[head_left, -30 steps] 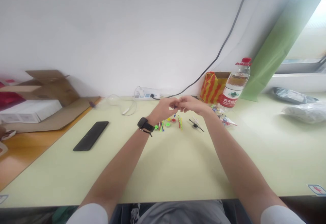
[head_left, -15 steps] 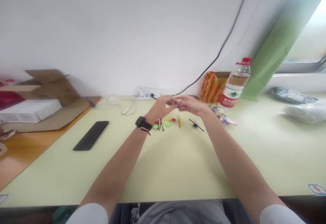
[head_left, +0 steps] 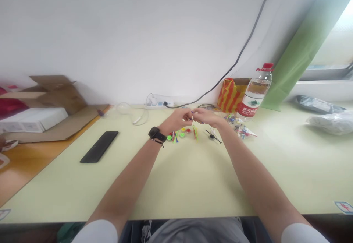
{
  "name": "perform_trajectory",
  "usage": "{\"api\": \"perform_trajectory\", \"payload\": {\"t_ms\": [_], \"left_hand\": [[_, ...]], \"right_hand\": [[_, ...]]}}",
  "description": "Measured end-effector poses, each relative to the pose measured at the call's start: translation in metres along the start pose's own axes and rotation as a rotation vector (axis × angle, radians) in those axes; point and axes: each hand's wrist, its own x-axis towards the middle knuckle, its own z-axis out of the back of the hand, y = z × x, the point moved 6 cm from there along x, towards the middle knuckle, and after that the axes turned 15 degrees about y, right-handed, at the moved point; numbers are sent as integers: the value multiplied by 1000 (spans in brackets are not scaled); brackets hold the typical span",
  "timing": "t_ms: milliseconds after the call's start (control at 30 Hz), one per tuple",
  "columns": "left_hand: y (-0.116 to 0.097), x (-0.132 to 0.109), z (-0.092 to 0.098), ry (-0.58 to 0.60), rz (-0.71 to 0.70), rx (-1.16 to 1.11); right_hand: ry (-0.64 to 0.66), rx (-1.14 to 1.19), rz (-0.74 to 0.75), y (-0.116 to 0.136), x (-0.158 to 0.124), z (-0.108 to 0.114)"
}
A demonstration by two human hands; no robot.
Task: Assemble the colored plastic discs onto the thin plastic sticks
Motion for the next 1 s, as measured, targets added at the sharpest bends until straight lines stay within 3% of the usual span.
{"api": "perform_trajectory", "payload": {"t_ms": [67, 200, 300, 467, 600, 1000], "left_hand": [[6, 0, -10, 110, 42, -36], [6, -1, -33, 381, 47, -4], [11, -2, -39, 450, 75, 40], [35, -4, -36, 430, 189, 102], [35, -6, -28, 360, 142, 238], [47, -15, -18, 345, 243, 306]], "right_hand": [[2, -122, -129, -6, 1, 0], [139, -250, -274, -19, 5, -7], [215, -327, -327, -26, 4, -7], [243, -418, -411, -35, -5, 7], [265, -473, -505, -43, -15, 15], [307, -528, -579, -44, -12, 4]]}}
